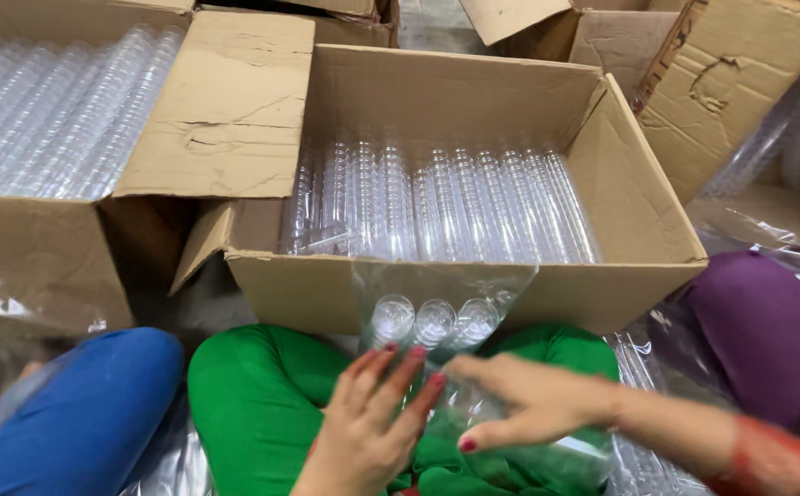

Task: The person sits on the floor and unpacks clear plastic cups from plastic bags, stacking the cups into tall columns and placing the stacked columns into a cardboard box alongside other pre-stacked columns. The person occasionally handles and sets aside empty plastic packaging.

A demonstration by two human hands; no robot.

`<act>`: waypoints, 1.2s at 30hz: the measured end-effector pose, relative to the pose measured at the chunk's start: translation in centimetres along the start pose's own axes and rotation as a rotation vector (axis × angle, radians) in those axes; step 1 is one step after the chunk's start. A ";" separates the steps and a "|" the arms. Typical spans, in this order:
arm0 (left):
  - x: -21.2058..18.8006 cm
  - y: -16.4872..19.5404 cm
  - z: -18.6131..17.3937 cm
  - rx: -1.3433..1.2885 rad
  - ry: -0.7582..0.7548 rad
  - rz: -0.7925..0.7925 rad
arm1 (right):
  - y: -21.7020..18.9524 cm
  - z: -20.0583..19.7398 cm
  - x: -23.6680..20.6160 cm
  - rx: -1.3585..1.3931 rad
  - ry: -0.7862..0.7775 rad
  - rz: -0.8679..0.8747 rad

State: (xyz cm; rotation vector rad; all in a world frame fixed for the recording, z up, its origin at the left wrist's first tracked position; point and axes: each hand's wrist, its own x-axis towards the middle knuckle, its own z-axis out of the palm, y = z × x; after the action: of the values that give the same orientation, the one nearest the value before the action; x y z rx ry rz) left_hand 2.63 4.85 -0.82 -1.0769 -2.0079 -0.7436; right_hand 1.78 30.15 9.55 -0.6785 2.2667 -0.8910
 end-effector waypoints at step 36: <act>3.8 0.5 -1.8 -0.670 -0.442 -0.312 | 0.6 2.3 -5.2 0.117 0.455 -0.247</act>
State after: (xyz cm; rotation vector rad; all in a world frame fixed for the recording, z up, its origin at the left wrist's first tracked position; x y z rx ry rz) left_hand 2.11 5.44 3.36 -1.4050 -2.4014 -1.5278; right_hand 6.79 32.90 9.59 -0.7760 2.5289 -1.4062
